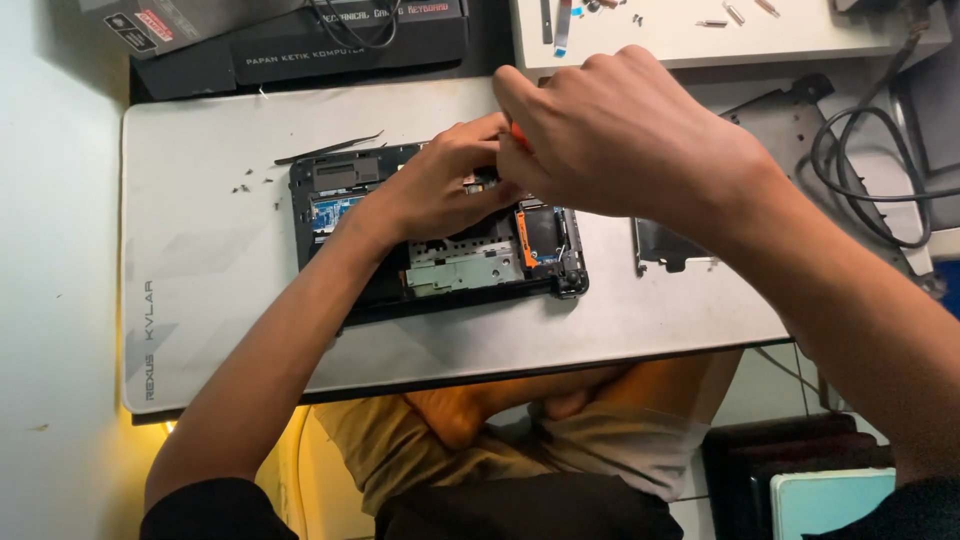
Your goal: Disconnecting internal cables and unscrewing the motherboard of a laptop.
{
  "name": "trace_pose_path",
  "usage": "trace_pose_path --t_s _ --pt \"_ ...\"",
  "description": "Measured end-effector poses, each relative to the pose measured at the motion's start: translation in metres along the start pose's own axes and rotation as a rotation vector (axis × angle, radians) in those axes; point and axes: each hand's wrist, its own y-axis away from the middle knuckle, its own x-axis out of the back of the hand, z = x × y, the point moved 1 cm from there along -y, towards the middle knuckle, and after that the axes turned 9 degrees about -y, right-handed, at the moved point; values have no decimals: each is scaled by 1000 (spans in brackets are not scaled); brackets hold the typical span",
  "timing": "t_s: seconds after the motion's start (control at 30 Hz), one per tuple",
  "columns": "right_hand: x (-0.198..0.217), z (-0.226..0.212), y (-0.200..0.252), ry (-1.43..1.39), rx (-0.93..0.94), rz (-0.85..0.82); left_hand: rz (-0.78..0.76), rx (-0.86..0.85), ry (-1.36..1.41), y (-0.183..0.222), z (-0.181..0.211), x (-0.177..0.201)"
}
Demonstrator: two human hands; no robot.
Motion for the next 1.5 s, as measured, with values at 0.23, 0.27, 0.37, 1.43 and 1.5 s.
trace_pose_path --t_s 0.23,0.27,0.37,1.43,1.5 --pt "-6 5 2 104 -180 -91 0 103 -31 -2 -1 -3" --pt "-4 5 3 75 -81 -53 14 55 -45 0 0 -1" --pt "-9 5 3 103 22 -16 37 -25 -36 3 2 2" --pt "-8 9 0 211 63 -26 57 -9 -116 3 3 1" --pt "-9 10 1 217 -54 -190 62 -78 -101 2 -1 -2"
